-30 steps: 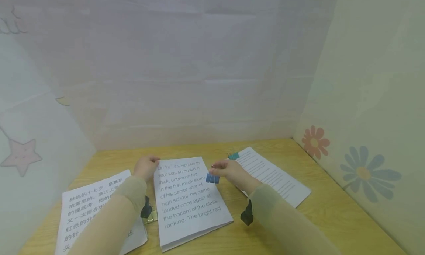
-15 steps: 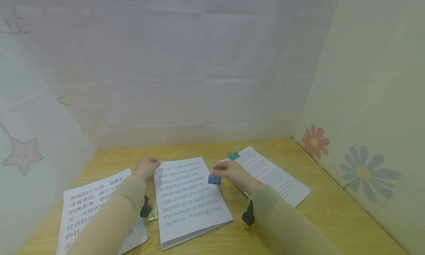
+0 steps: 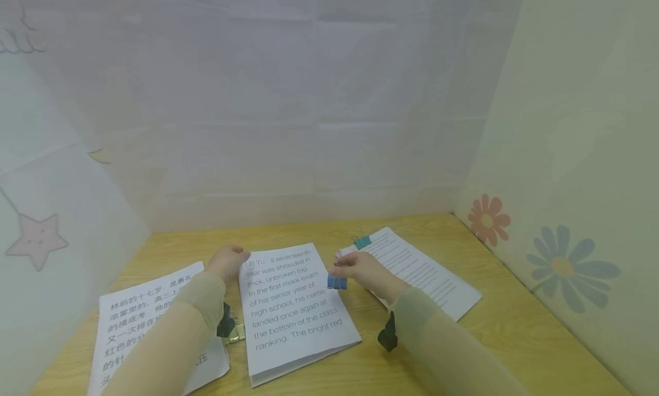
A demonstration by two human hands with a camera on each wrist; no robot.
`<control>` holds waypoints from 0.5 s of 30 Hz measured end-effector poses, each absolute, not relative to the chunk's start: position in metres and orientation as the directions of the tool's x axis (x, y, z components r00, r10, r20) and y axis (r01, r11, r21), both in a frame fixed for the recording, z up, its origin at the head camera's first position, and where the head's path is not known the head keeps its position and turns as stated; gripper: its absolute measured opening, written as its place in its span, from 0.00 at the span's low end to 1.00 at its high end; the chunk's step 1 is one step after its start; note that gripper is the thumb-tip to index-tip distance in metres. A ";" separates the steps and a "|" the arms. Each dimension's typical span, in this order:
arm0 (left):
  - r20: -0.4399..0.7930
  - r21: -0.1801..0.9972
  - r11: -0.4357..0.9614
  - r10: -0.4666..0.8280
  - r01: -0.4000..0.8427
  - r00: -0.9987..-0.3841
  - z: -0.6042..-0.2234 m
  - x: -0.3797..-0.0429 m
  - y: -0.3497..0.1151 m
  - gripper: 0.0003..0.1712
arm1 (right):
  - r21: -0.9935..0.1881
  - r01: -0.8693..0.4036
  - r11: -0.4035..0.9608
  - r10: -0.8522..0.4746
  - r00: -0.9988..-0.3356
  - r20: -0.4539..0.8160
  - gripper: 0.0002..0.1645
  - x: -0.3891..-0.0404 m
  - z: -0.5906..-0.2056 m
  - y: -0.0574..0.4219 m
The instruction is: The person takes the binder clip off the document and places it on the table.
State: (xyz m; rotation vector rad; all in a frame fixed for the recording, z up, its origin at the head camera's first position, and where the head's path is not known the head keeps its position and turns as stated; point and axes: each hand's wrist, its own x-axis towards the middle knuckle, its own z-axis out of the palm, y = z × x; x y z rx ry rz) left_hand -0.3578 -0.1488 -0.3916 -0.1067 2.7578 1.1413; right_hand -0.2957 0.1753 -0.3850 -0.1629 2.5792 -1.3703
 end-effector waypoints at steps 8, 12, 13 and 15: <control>-0.196 0.698 0.703 0.002 -0.138 -0.981 -0.391 -0.356 -0.149 0.36 | -0.827 0.018 0.562 -0.211 -0.964 -0.164 0.38 -0.293 -0.388 0.184; -0.196 0.700 0.701 0.005 -0.136 -0.981 -0.390 -0.356 -0.150 0.37 | -0.825 0.033 0.565 -0.212 -0.960 -0.184 0.33 -0.293 -0.392 0.191; -0.196 0.699 0.702 0.007 -0.135 -0.981 -0.390 -0.356 -0.150 0.37 | -0.822 0.035 0.568 -0.214 -0.959 -0.188 0.33 -0.292 -0.392 0.193; -0.195 0.696 0.705 0.010 -0.132 -0.981 -0.390 -0.356 -0.150 0.37 | -0.811 0.045 0.583 -0.207 -0.957 -0.202 0.34 -0.291 -0.393 0.195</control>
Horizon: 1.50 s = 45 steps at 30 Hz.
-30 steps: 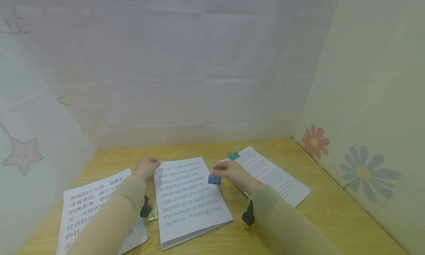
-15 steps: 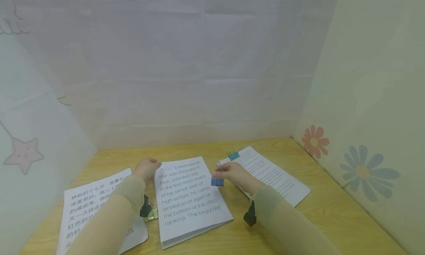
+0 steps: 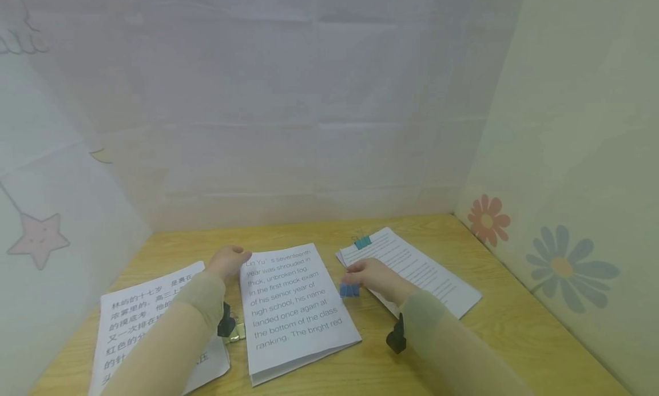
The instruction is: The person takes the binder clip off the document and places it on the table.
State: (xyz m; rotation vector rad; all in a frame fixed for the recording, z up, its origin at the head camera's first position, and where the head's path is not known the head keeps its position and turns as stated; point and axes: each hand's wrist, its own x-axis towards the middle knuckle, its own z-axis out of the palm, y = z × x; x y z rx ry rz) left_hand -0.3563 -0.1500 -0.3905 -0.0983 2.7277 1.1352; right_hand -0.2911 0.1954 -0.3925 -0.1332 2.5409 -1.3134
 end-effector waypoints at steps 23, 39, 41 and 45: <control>-0.188 0.704 0.702 0.036 -0.109 -0.981 -0.382 -0.341 -0.133 0.31 | -0.706 0.123 0.697 -0.188 -0.919 -0.346 0.18 -0.282 -0.404 0.209; -0.156 0.779 0.623 0.086 -0.069 -0.984 -0.374 -0.329 -0.098 0.27 | -0.702 0.133 0.700 -0.191 -0.912 -0.363 0.19 -0.281 -0.408 0.209; -0.165 0.784 0.616 0.085 -0.078 -0.983 -0.376 -0.329 -0.096 0.27 | -0.691 0.135 0.710 -0.184 -0.912 -0.367 0.18 -0.280 -0.407 0.209; -0.173 0.790 0.608 0.089 -0.084 -0.981 -0.375 -0.327 -0.092 0.28 | -0.680 0.138 0.721 -0.178 -0.910 -0.373 0.16 -0.280 -0.406 0.210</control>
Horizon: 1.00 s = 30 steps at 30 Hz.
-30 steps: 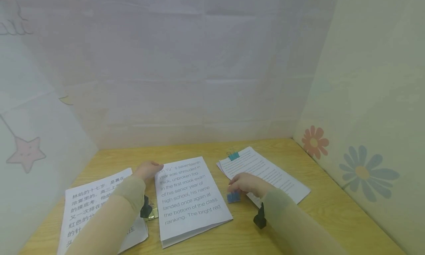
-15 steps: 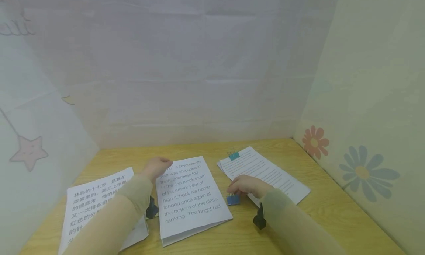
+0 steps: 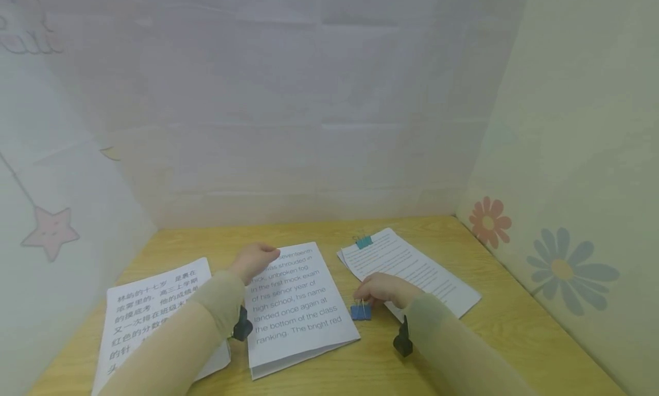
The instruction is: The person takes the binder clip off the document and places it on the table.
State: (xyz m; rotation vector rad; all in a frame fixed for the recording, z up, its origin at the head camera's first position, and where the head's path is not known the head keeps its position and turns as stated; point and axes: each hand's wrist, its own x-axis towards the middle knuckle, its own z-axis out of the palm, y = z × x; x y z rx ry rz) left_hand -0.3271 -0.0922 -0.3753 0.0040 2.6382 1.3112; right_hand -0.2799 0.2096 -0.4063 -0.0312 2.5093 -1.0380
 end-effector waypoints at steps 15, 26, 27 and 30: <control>-0.178 0.807 0.588 0.146 -0.059 -0.973 -0.364 -0.314 -0.065 0.24 | -0.728 0.101 0.678 -0.205 -0.925 -0.320 0.16 -0.281 -0.398 0.223; -0.231 0.821 0.565 0.209 -0.075 -0.950 -0.367 -0.314 -0.022 0.23 | -0.702 0.155 0.695 -0.122 -0.937 -0.328 0.23 -0.287 -0.393 0.250; -0.227 0.822 0.566 0.213 -0.069 -0.951 -0.368 -0.315 -0.018 0.22 | -0.703 0.162 0.693 -0.115 -0.937 -0.329 0.24 -0.288 -0.392 0.252; -0.213 0.823 0.566 0.225 -0.050 -0.951 -0.371 -0.317 -0.008 0.21 | -0.714 0.168 0.679 -0.110 -0.939 -0.325 0.27 -0.289 -0.391 0.257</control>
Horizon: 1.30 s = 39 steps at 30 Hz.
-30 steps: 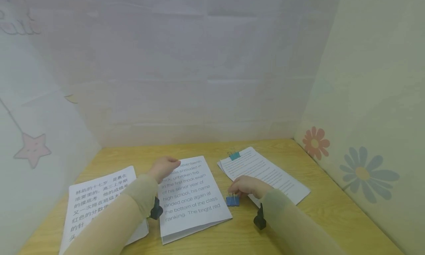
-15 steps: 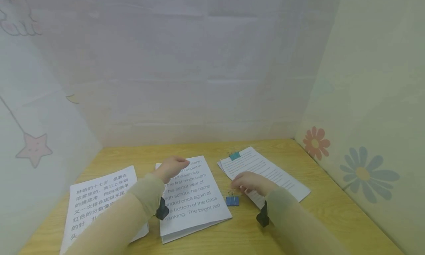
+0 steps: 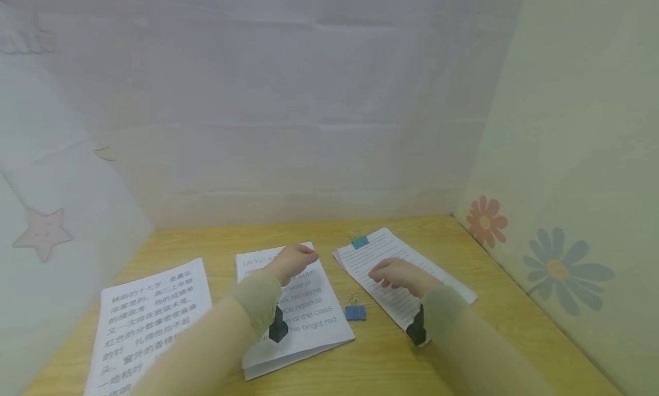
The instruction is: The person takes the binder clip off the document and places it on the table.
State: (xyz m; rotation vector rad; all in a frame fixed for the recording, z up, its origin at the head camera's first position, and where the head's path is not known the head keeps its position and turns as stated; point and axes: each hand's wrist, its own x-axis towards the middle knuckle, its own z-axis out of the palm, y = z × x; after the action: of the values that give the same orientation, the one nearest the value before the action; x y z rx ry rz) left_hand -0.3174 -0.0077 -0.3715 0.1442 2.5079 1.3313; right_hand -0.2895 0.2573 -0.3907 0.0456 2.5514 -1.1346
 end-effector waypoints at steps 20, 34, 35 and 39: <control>-0.205 0.897 0.430 0.193 -0.105 -0.960 -0.387 -0.346 0.051 0.24 | -0.779 0.194 0.596 -0.055 -0.958 -0.280 0.32 -0.299 -0.387 0.288; -0.209 0.818 0.561 0.085 -0.127 -0.974 -0.418 -0.387 0.077 0.29 | -0.751 0.235 0.618 -0.018 -0.950 -0.312 0.38 -0.305 -0.391 0.300; -0.218 0.814 0.564 0.078 -0.137 -0.973 -0.419 -0.388 0.079 0.30 | -0.751 0.238 0.616 -0.015 -0.950 -0.313 0.37 -0.305 -0.391 0.299; -0.250 0.797 0.576 0.041 -0.181 -0.967 -0.422 -0.391 0.084 0.29 | -0.744 0.241 0.624 -0.011 -0.949 -0.317 0.37 -0.306 -0.391 0.300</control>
State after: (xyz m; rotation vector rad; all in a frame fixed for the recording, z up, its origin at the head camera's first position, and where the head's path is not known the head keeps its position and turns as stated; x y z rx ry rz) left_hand -0.3906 0.0840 -0.4219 -0.1161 2.5680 1.3391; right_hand -0.3063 0.2999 -0.3915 0.1857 2.5584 -1.2346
